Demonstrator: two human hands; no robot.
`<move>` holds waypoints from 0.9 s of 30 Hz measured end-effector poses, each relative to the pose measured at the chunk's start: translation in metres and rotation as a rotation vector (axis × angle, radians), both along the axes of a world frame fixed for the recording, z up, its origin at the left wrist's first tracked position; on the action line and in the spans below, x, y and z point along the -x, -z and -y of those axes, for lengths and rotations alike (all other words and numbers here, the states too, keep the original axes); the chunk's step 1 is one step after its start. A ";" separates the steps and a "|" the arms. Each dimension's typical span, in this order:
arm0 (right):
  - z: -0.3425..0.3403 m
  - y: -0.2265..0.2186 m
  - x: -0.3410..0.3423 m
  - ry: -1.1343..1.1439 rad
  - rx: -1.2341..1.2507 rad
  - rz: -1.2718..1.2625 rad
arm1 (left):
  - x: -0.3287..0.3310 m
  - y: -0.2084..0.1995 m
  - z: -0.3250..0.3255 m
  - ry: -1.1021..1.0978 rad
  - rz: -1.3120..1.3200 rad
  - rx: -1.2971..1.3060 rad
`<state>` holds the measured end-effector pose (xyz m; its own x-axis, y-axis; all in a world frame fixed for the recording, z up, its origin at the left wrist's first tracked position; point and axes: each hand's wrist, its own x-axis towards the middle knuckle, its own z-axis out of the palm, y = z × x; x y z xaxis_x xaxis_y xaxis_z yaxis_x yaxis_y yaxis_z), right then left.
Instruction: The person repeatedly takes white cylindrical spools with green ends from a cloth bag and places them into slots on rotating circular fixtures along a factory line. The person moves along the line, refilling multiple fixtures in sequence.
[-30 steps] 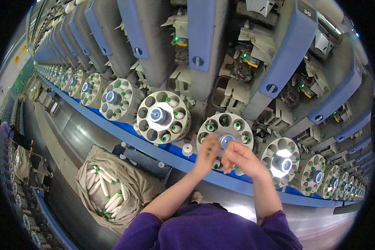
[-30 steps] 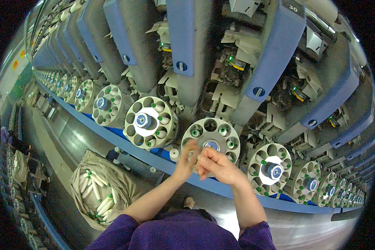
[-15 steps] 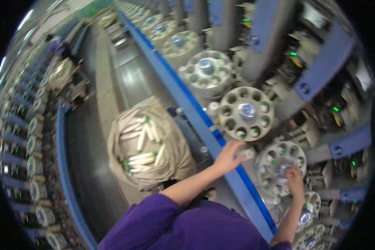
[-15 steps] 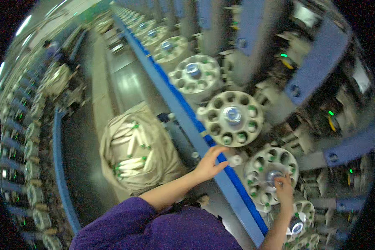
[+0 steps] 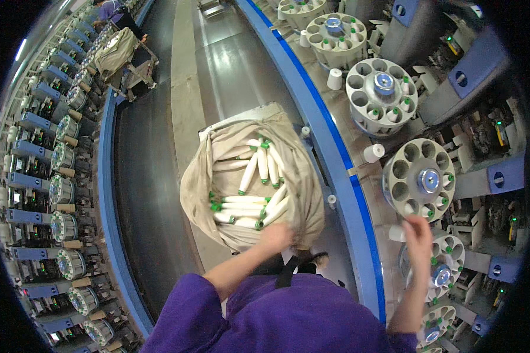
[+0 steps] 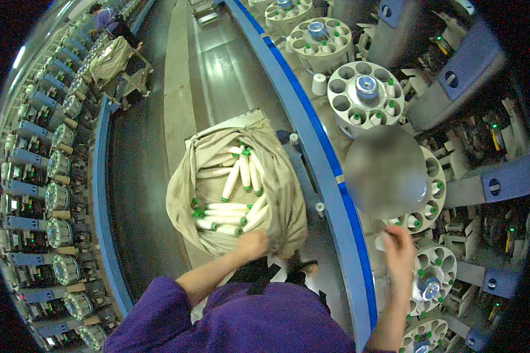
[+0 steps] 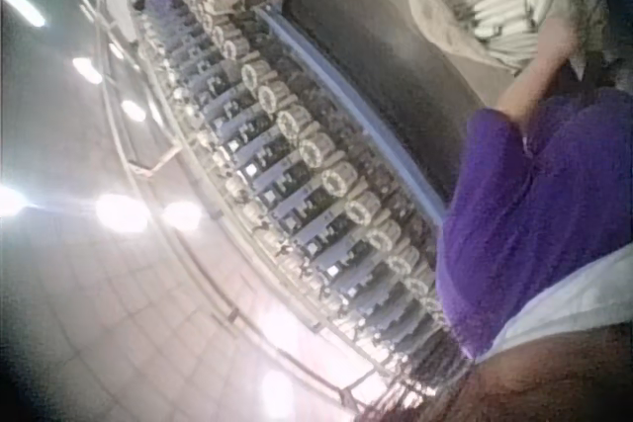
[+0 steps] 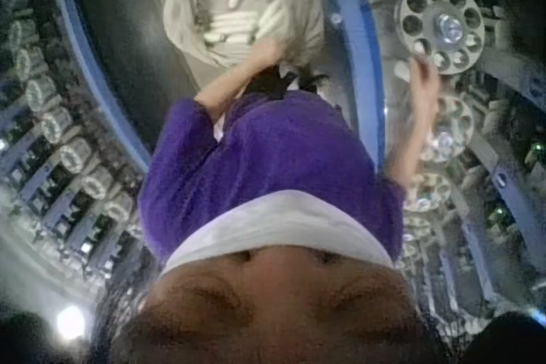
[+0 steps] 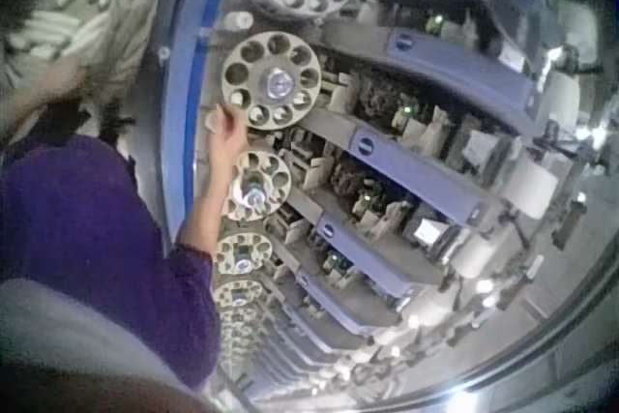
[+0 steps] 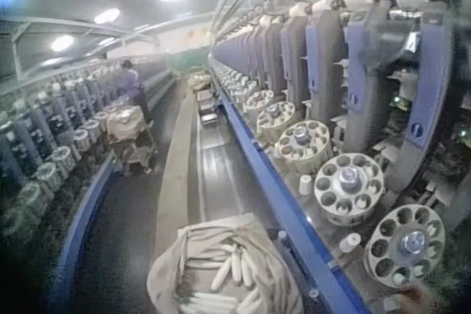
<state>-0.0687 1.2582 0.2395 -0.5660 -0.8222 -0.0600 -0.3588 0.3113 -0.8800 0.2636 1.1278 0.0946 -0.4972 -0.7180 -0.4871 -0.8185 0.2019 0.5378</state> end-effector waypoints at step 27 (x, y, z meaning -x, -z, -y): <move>0.146 0.199 -0.200 -0.636 -0.193 -0.388 | -0.125 0.105 0.119 -0.262 0.362 0.205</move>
